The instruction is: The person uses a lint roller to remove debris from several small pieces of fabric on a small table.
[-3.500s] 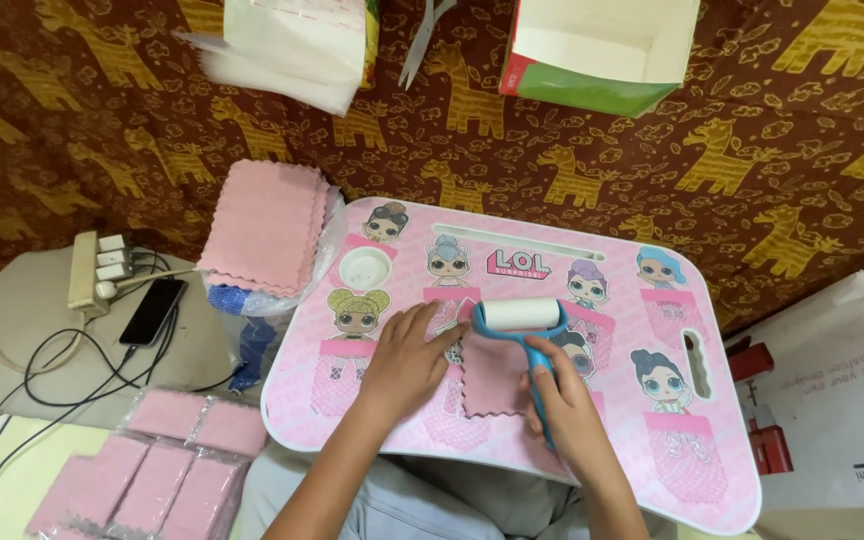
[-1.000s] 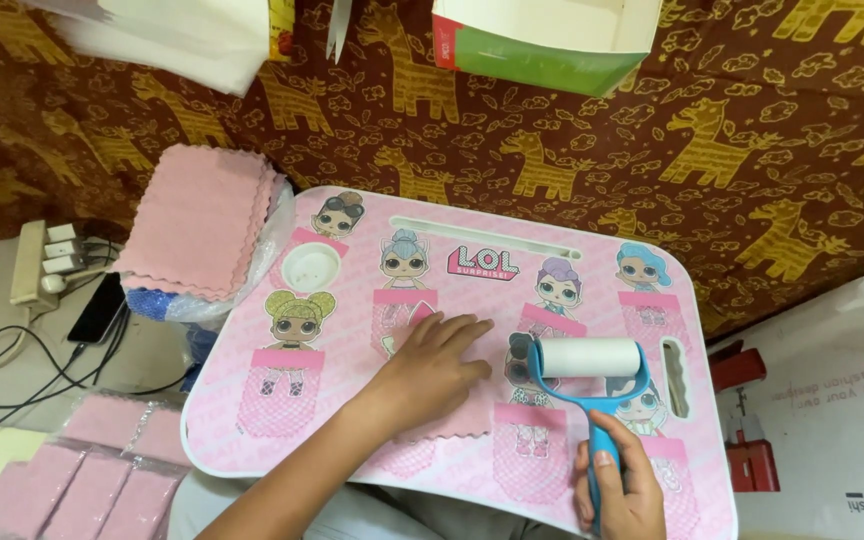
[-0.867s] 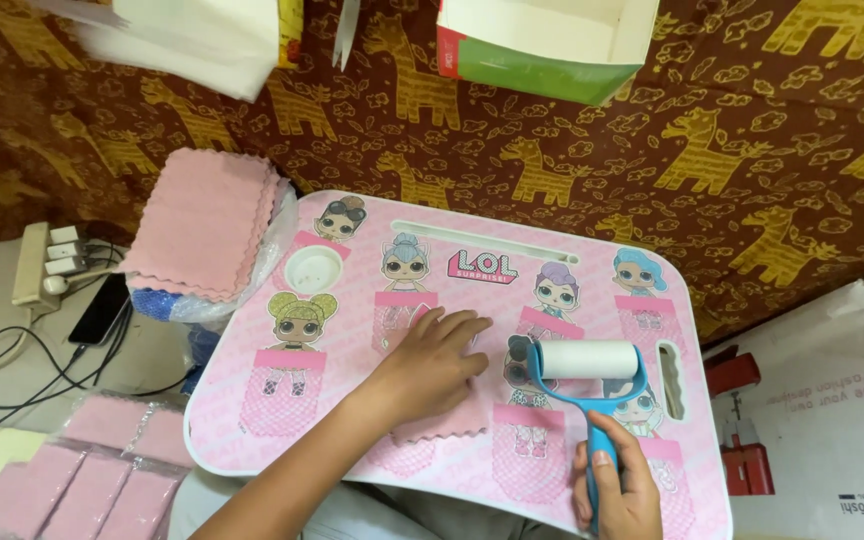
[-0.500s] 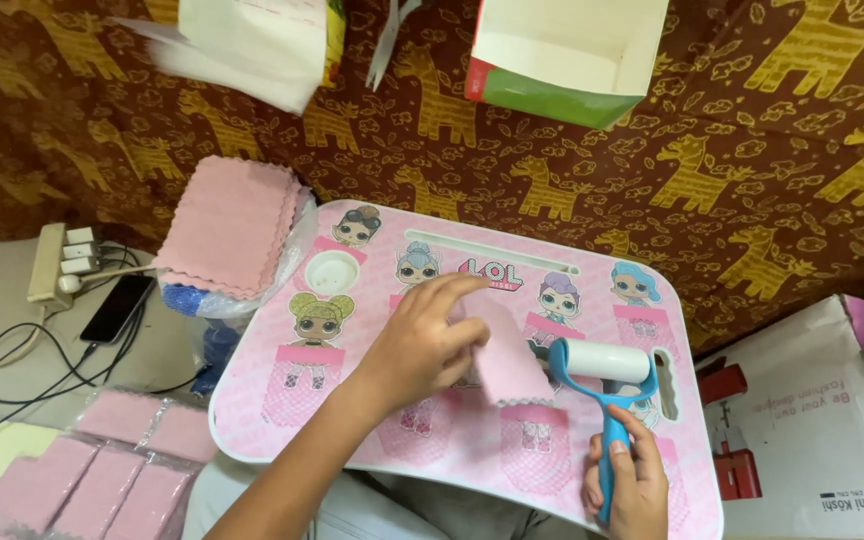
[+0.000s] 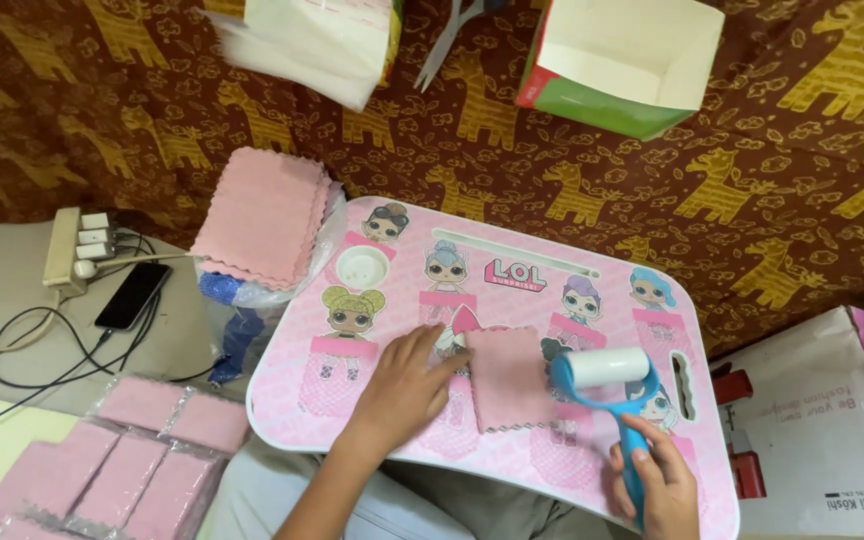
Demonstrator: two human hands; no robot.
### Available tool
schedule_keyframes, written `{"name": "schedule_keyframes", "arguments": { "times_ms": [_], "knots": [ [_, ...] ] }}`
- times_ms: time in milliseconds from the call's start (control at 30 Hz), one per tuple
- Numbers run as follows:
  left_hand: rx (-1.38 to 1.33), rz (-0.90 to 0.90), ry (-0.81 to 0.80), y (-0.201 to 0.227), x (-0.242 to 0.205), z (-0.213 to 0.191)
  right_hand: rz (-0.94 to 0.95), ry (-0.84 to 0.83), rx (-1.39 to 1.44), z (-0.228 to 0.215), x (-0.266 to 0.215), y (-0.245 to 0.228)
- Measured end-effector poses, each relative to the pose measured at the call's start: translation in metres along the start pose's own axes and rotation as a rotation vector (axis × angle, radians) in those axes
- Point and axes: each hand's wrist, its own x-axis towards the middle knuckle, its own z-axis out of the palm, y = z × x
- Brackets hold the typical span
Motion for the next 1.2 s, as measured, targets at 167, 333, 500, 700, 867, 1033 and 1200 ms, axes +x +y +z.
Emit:
{"name": "schedule_keyframes", "arguments": {
  "times_ms": [167,333,500,700,867,1033,1200],
  "knots": [
    [0.002,-0.013,-0.035,-0.003,-0.002,0.002,0.188,-0.061,-0.107,-0.044,-0.007,0.051],
    [0.003,0.009,-0.018,-0.003,-0.002,0.001,0.11,-0.221,-0.262,-0.036,-0.01,0.055],
    [0.025,-0.024,0.03,-0.004,-0.003,0.003,0.231,-0.212,-0.291,0.056,0.003,-0.036],
    [-0.004,-0.086,0.047,-0.003,-0.001,0.0,0.189,-0.283,-0.125,0.123,0.035,-0.075],
    [-0.029,-0.095,0.02,-0.003,-0.001,-0.002,0.204,-0.263,-0.165,0.124,0.024,-0.081],
    [0.008,-0.066,-0.044,-0.008,-0.002,0.005,0.298,-0.162,-0.222,0.062,-0.009,-0.03],
    [0.106,-0.04,0.02,-0.013,0.01,0.014,0.112,-0.14,-0.331,-0.015,-0.036,0.063]
  ]
}}
